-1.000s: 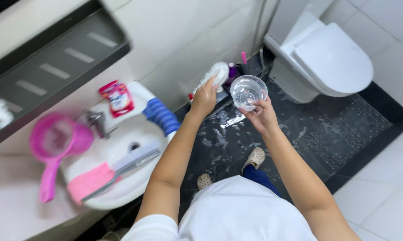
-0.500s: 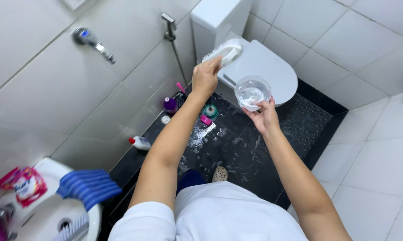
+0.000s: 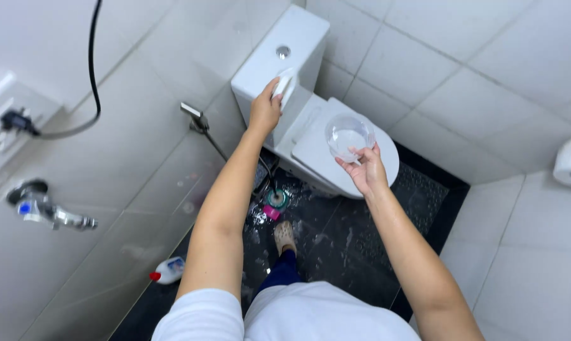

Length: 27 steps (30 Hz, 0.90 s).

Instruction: The person cleans a white toilet in a bathroom using a white brush and a clear plastic container filled with water. They scrub the toilet tank, the seat, and the bowl, repeatedly rinsing the brush in the sink and refilling the container with water from the tap.

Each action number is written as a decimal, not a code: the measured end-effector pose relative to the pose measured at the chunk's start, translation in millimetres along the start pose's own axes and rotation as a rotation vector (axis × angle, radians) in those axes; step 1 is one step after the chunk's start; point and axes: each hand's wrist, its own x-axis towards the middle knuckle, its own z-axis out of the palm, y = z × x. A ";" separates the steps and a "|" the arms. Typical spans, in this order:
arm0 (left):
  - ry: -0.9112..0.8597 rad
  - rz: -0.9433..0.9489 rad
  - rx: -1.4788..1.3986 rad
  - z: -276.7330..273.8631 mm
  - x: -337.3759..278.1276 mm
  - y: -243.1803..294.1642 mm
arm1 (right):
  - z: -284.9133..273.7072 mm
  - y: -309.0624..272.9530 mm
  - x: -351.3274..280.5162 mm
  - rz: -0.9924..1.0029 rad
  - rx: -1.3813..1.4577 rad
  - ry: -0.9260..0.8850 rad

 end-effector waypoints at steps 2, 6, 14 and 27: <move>0.160 0.083 0.048 18.7 66.1 -72.3 | 28.6 -5.8 24.1 0.018 -0.027 -0.017; 0.369 -0.005 -0.002 26.8 132.1 -135.1 | 68.8 -3.8 78.8 0.050 -0.085 -0.042; 0.326 -0.136 0.046 27.8 160.8 -106.7 | 131.8 -5.7 176.2 0.081 -0.242 -0.168; 0.373 -0.117 0.119 60.4 170.1 -102.0 | 164.9 -23.1 272.3 0.109 -0.359 -0.208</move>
